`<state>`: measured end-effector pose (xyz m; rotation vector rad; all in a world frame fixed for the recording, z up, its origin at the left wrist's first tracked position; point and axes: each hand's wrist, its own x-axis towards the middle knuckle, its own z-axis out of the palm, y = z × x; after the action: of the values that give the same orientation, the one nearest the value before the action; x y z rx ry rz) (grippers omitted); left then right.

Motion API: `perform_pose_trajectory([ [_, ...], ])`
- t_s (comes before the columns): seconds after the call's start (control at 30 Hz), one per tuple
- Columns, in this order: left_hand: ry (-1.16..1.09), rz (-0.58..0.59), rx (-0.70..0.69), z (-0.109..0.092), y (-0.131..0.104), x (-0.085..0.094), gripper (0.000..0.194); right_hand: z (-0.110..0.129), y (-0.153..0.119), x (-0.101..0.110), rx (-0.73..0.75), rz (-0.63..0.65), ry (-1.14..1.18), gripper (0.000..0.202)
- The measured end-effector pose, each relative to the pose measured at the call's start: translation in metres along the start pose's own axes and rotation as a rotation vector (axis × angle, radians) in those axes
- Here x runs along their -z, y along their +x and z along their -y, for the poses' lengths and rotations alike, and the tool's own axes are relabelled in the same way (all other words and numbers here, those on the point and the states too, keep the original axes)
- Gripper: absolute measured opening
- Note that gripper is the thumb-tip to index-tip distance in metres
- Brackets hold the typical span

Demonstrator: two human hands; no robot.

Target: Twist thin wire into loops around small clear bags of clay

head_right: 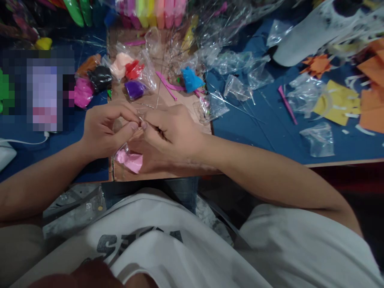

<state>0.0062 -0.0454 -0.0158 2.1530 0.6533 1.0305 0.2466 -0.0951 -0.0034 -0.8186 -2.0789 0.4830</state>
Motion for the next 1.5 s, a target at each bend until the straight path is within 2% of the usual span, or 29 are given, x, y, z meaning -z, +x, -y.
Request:
perform_pose_trajectory([
  [0.23, -0.047, -0.048, -0.117, 0.001, 0.000, -0.001, 0.015, -0.002, 0.000, -0.001, 0.148, 0.020, 0.014, 0.035],
  [0.4, -0.010, -0.016, 0.001, 0.000, -0.001, 0.000, 0.022, -0.002, 0.000, 0.000, 0.116, 0.024, 0.027, 0.033],
  [0.63, -0.028, -0.008, -0.014, 0.001, -0.001, 0.000, 0.022, 0.000, 0.000, 0.000, 0.138, 0.009, -0.011, 0.032],
  [0.83, 0.056, 0.016, 0.092, -0.013, 0.000, 0.002, 0.025, 0.000, -0.001, 0.000, 0.132, 0.016, -0.039, 0.033],
  [0.93, 0.069, 0.030, 0.100, -0.017, 0.001, 0.003, 0.023, 0.001, -0.001, -0.001, 0.110, 0.000, -0.026, 0.031],
  [1.1, 0.053, 0.048, 0.072, -0.017, 0.001, 0.003, 0.023, 0.000, 0.000, -0.001, 0.034, 0.003, -0.011, 0.035],
  [1.37, 0.004, -0.019, -0.087, -0.014, 0.003, 0.001, 0.015, -0.003, 0.000, 0.001, 0.156, 0.031, -0.005, 0.034],
  [1.5, 0.033, 0.020, -0.036, -0.015, 0.002, 0.002, 0.019, -0.003, 0.000, 0.000, 0.157, 0.034, -0.005, 0.033],
])
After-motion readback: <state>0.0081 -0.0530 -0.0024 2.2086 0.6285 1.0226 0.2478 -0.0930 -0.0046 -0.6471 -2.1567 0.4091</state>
